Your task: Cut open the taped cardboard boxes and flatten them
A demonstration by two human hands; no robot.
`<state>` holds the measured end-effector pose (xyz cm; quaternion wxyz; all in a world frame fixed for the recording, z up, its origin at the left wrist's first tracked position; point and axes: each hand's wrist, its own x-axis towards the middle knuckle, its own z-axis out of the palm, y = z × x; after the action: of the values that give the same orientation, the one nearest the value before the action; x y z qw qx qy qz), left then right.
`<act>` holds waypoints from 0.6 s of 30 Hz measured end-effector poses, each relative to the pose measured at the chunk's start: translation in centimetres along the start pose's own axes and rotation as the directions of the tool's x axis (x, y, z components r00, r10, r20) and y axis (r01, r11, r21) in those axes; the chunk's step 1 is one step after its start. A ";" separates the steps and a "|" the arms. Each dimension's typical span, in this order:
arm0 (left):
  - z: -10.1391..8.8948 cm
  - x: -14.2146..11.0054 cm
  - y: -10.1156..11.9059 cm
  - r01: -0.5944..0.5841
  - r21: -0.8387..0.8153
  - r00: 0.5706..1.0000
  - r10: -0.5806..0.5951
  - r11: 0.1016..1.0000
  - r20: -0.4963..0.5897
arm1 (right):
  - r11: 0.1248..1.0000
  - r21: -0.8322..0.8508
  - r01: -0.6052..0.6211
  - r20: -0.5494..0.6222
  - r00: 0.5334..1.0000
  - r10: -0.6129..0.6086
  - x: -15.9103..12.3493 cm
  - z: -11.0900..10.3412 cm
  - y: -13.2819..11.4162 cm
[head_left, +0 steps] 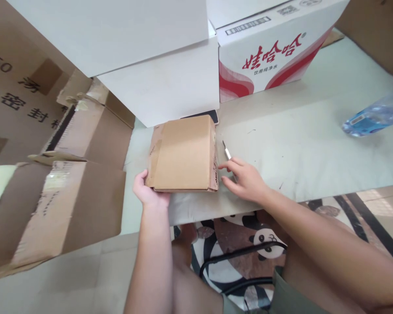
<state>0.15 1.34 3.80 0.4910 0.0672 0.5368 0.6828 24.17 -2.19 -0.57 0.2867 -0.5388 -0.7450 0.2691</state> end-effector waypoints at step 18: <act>-0.7 1.1 -0.5 -0.058 0.023 0.998 0.058 0.998 0.029 | 0.972 -0.086 0.218 -0.005 0.976 -0.219 -0.2 0.5 -0.4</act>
<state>-0.54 1.69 2.64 0.4778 0.0983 0.5356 0.6893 23.65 -2.53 -0.68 0.2966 -0.4670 -0.8086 0.2002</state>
